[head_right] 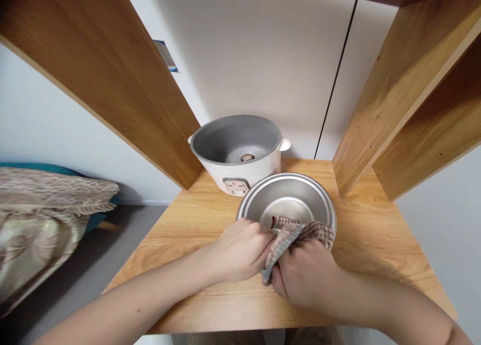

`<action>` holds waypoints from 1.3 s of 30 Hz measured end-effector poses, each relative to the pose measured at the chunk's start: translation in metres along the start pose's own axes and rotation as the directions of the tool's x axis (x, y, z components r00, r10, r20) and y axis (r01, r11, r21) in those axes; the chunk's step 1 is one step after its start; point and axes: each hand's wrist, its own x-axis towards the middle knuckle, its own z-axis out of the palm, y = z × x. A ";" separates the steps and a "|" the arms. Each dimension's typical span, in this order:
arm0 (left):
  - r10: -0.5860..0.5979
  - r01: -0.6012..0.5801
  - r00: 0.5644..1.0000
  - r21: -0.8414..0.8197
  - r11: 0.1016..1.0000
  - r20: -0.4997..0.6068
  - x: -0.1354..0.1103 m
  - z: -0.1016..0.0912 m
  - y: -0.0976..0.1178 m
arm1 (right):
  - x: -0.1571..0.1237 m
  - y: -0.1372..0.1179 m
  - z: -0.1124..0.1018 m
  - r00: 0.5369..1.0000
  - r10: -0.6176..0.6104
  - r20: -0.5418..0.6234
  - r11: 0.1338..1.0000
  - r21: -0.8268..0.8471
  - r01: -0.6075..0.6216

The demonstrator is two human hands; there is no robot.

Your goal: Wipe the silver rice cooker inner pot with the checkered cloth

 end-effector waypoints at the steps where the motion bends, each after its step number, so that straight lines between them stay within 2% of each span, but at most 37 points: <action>1: 0.001 -0.001 1.000 0.008 1.000 -0.006 0.000 0.000 0.000 | 0.000 0.001 -0.001 1.000 -0.003 0.011 1.000 -0.002 0.003; 3: -0.001 0.001 1.000 0.021 1.000 -0.012 0.000 0.001 0.001 | -0.001 0.001 -0.001 1.000 0.004 0.020 1.000 -0.015 -0.004; 5: -0.020 0.020 1.000 0.028 0.999 -0.015 0.000 0.002 0.002 | -0.002 -0.002 0.002 0.999 0.031 -0.024 0.999 -0.037 -0.032; 7: -0.034 0.034 0.999 0.027 0.999 -0.013 0.001 0.002 0.003 | -0.003 -0.009 0.007 0.990 0.077 -0.122 0.995 -0.051 -0.083; 10: -0.024 0.024 1.000 0.012 1.000 -0.004 0.001 0.002 0.003 | -0.004 -0.020 0.014 0.947 0.131 -0.292 0.987 -0.048 -0.151; 13: -0.026 0.026 1.000 -0.003 1.000 -0.001 0.002 0.001 0.003 | -0.003 -0.026 0.017 0.917 0.137 -0.374 0.984 -0.052 -0.168; 19: -0.017 0.017 1.000 0.006 1.000 0.001 0.001 0.002 0.001 | -0.001 -0.021 0.014 0.942 0.098 -0.321 0.991 -0.058 -0.122; 24: 0.004 -0.004 1.000 0.035 0.999 0.003 0.001 0.001 -0.002 | -0.001 -0.009 0.007 0.992 0.036 -0.120 0.998 -0.047 -0.042; 27: 0.011 -0.011 1.000 0.051 0.999 -0.003 0.001 0.001 -0.002 | -0.001 -0.001 0.001 1.000 0.005 -0.008 1.000 -0.028 -0.005; 30: -0.009 0.009 1.000 0.067 0.998 0.003 0.002 0.000 0.000 | -0.001 0.002 -0.003 0.999 -0.030 0.034 0.999 -0.027 0.031; 33: -0.047 0.046 0.999 0.070 0.997 0.016 0.002 0.000 0.002 | -0.001 -0.003 0.000 1.000 0.009 -0.019 0.999 -0.050 -0.009; 37: -0.059 0.058 0.998 0.046 0.997 0.026 0.002 -0.001 0.003 | -0.002 -0.017 0.011 0.963 0.098 -0.251 0.991 -0.060 -0.117; 39: -0.057 0.056 0.998 0.032 0.998 0.026 0.002 -0.001 0.002 | -0.001 -0.021 0.015 0.947 0.118 -0.299 0.989 -0.053 -0.140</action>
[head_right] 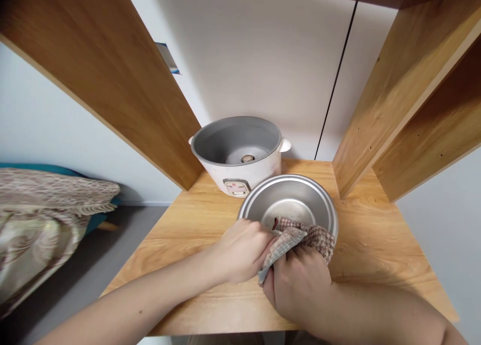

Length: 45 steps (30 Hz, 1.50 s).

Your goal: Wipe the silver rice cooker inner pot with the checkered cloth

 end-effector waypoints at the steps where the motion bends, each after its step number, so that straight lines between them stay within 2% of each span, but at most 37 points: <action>1: 0.001 -0.001 1.000 -0.005 1.000 0.000 0.000 0.000 -0.001 | 0.000 -0.001 0.000 1.000 0.003 0.010 1.000 0.002 -0.003; 4: 0.018 -0.018 1.000 -0.011 1.000 -0.007 0.000 0.000 -0.003 | 0.003 0.004 -0.004 0.990 -0.027 0.136 1.000 0.017 0.025; 7: 0.042 -0.042 0.999 0.008 0.999 -0.009 0.001 0.000 -0.004 | 0.008 0.014 -0.014 0.951 -0.101 0.293 0.995 0.052 0.090; 11: 0.040 -0.040 0.999 0.036 0.999 -0.011 0.000 0.000 -0.003 | 0.011 0.022 -0.020 0.916 -0.149 0.372 0.989 0.073 0.132; 14: 0.017 -0.016 1.000 0.042 0.999 -0.009 0.000 0.000 -0.001 | 0.008 0.016 -0.015 0.940 -0.084 0.331 0.996 0.032 0.078; 17: 0.009 -0.008 1.000 0.022 1.000 -0.013 0.000 0.000 -0.001 | 0.002 0.007 -0.006 0.983 -0.007 0.185 1.000 0.004 0.006; 19: 0.012 -0.012 1.000 0.004 1.000 -0.015 0.001 -0.001 -0.001 | 0.000 0.002 -0.003 0.995 0.009 0.101 1.000 0.002 -0.009; 21: 0.009 -0.009 1.000 -0.003 1.000 -0.016 0.001 -0.002 -0.001 | 0.000 0.001 -0.003 0.997 0.000 0.072 1.000 0.009 0.000; 31: 0.023 -0.022 0.999 0.023 0.999 -0.024 0.000 -0.001 -0.002 | 0.005 0.012 -0.013 0.957 -0.054 0.284 0.999 0.019 0.050; 37: 0.032 -0.032 0.999 0.029 0.999 -0.005 0.004 -0.004 -0.001 | 0.004 0.012 -0.012 0.969 -0.032 0.246 0.999 -0.025 0.040; 44: 0.093 -0.088 0.985 -0.045 0.995 0.145 0.023 -0.018 0.003 | 0.001 0.012 -0.010 0.979 0.006 0.206 0.991 -0.135 0.022; 45: 0.102 -0.096 0.986 -0.048 0.994 0.133 0.026 -0.020 0.004 | 0.001 0.012 -0.010 0.980 0.008 0.197 0.988 -0.153 0.023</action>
